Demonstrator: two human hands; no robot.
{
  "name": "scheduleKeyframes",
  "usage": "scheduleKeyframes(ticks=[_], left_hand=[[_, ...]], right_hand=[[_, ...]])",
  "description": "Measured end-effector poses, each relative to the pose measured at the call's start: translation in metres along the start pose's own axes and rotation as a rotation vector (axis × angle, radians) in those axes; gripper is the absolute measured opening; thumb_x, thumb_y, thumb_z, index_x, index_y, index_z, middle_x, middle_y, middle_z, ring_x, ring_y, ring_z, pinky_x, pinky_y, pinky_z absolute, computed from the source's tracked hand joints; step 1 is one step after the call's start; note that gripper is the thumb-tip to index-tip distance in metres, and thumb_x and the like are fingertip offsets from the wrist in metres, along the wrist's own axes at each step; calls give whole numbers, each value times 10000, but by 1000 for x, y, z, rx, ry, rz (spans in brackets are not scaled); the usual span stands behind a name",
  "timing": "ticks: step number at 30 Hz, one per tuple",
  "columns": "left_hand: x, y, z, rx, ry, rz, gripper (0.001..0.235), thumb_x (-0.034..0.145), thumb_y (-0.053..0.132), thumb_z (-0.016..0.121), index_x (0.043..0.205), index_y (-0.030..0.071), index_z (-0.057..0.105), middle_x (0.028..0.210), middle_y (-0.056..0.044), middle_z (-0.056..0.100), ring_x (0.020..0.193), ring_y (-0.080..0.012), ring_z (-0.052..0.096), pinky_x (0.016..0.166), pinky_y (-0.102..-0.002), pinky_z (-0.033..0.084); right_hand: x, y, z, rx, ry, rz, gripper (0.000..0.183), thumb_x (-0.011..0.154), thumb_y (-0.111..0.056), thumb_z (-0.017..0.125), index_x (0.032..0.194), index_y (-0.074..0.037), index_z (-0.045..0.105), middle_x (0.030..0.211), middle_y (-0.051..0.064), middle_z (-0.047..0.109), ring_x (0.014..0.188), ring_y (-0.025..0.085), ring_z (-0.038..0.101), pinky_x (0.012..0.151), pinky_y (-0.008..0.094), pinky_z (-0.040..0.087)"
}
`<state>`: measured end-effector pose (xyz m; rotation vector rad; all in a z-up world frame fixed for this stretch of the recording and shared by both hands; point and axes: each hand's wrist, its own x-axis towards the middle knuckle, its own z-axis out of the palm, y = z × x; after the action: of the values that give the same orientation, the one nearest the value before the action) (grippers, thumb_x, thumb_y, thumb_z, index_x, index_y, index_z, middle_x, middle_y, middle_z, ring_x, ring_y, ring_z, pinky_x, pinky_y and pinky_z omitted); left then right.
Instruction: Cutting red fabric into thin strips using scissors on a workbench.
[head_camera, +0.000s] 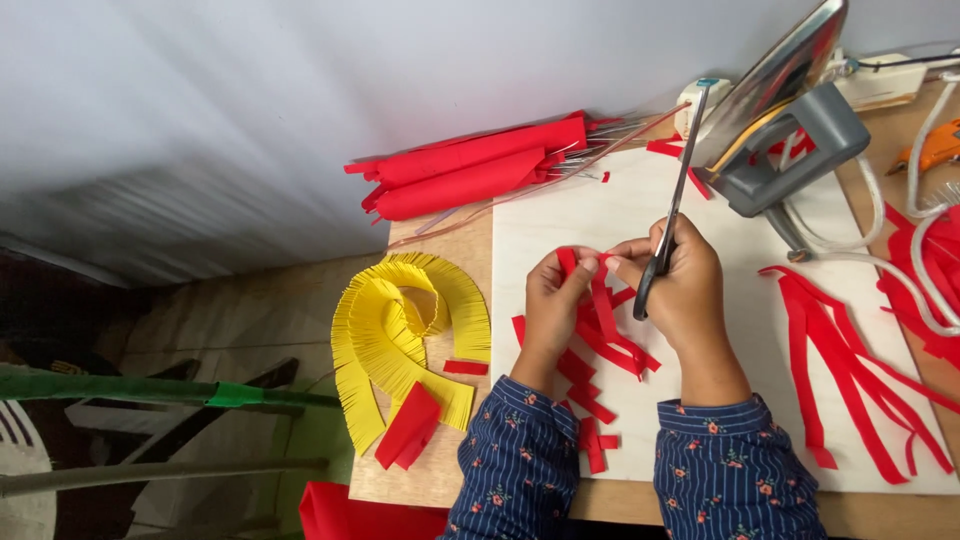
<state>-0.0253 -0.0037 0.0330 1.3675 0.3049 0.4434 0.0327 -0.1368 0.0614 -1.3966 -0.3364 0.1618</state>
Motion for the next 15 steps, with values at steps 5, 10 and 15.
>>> scheduleKeyframes(ticks=[5,10,15], left_hand=[[7,-20,-6,-137,-85,6,382,1108,186,346,1158,-17,666,754,-5,416,683,-88,432,671,-239,489],[6,-12,-2,-39,-107,-12,339,1103,168,384,1133,-20,664,793,-57,584,693,-102,571,664,-242,532],[11,-34,-12,65,-195,43,338,1117,192,417,1204,5,685,775,-36,615,698,-109,579,689,-298,568]], right_hand=[[-3,2,-5,224,-188,36,463,735,85,825,905,-108,441,866,222,748,703,194,746,619,265,586],[-5,0,2,140,-246,-3,476,688,66,866,860,-110,458,840,186,765,637,147,724,550,217,551],[-3,-7,6,-135,-30,-73,361,788,89,757,928,-91,477,898,155,768,596,95,648,567,170,483]])
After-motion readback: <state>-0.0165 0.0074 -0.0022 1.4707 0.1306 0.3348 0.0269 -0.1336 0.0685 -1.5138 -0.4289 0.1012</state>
